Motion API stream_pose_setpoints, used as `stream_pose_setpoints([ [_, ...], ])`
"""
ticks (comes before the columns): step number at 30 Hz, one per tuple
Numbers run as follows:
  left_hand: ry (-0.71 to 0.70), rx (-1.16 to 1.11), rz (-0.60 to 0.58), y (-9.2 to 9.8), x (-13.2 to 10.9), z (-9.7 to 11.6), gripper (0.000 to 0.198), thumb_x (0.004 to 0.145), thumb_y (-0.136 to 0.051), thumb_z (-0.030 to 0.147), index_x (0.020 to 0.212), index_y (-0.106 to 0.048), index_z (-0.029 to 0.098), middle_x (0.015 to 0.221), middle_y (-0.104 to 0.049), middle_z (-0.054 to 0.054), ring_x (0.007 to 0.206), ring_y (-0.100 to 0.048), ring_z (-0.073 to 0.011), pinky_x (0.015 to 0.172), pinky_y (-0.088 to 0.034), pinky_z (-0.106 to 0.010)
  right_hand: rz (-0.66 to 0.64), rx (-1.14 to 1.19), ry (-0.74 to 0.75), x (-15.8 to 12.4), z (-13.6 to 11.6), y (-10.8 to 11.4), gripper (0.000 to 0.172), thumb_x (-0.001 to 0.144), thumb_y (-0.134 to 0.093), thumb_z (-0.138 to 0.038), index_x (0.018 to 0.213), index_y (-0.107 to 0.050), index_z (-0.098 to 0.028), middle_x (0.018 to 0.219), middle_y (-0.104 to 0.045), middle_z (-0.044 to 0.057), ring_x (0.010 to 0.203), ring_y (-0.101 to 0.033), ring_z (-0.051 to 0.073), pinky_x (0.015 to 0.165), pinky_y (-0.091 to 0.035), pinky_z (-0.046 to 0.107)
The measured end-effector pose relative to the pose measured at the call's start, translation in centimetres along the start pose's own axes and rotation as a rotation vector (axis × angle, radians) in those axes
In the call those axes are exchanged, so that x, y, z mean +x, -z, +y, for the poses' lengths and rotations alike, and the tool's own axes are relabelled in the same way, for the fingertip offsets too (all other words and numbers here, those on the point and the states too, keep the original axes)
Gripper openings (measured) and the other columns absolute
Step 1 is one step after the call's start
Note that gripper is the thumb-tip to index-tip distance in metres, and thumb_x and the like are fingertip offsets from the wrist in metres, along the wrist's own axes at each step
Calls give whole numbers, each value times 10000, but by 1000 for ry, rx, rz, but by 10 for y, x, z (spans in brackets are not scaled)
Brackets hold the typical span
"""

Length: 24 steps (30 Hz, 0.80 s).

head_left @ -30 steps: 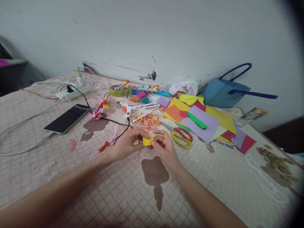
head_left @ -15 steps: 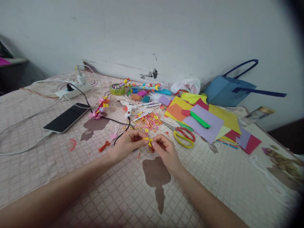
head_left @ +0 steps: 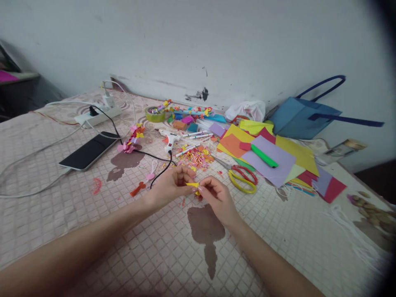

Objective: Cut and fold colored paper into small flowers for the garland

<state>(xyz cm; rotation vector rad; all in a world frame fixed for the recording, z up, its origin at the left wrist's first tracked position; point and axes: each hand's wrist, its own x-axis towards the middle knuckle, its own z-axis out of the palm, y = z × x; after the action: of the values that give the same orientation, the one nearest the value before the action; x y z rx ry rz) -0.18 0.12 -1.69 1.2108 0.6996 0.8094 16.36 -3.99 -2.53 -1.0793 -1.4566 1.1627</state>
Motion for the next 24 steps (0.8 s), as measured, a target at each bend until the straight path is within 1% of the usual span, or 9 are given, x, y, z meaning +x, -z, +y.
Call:
stream_pose_setpoints([
  [5, -2, 5, 23, -2, -1, 1, 355, 645, -708, 148, 938, -509, 123, 724, -622, -2, 640, -607, -106, 625, -477, -248, 3, 15, -25, 0, 1, 0, 140, 834, -542, -319, 757, -548, -202, 663, -547, -16, 588, -533, 118, 555, -443, 243],
  [8, -35, 51, 43, -5, -3, 3, 336, 646, -699, 146, 923, -510, 125, 719, -618, -3, 646, -605, -111, 630, -480, -252, 16, -32, -31, -1, 1, 0, 156, 829, -552, -340, 764, -550, -198, 689, -551, -6, 613, -531, 124, 563, -436, 247],
  [13, -106, 173, 114, -10, -5, 1, 304, 665, -690, 169, 918, -526, 131, 760, -619, -20, 692, -607, -126, 643, -481, -255, 25, -139, 24, -2, 2, 0, 147, 849, -523, -311, 760, -552, -197, 677, -541, -7, 623, -516, 128, 577, -426, 250],
  [15, -83, 143, 100, -10, -6, 1, 311, 659, -699, 178, 916, -529, 129, 790, -620, -29, 711, -612, -134, 661, -485, -265, 32, -154, 58, -3, 1, 0, 135, 862, -502, -291, 771, -544, -200, 686, -534, -8, 624, -513, 126, 581, -426, 250],
  [18, 0, 53, 73, -11, -7, 1, 290, 659, -708, 201, 883, -539, 128, 820, -619, -30, 727, -609, -128, 676, -478, -259, 62, -173, 106, -4, 0, 0, 119, 870, -491, -272, 783, -535, -203, 689, -520, -11, 624, -507, 123, 586, -427, 248],
  [21, 59, 51, 56, -11, -8, 3, 210, 696, -690, 251, 795, -556, 123, 721, -603, -5, 656, -573, -101, 603, -444, -217, 78, -174, 112, -4, -2, -1, 119, 868, -500, -272, 778, -532, -201, 678, -520, -17, 614, -514, 118, 577, -429, 239],
  [24, 64, 68, 28, -11, -9, 3, 185, 735, -656, 278, 751, -570, 114, 644, -584, 9, 592, -529, -83, 551, -407, -199, 66, -114, 86, -5, -2, -1, 123, 870, -501, -274, 774, -525, -200, 670, -534, -23, 597, -532, 111, 565, -437, 230],
])
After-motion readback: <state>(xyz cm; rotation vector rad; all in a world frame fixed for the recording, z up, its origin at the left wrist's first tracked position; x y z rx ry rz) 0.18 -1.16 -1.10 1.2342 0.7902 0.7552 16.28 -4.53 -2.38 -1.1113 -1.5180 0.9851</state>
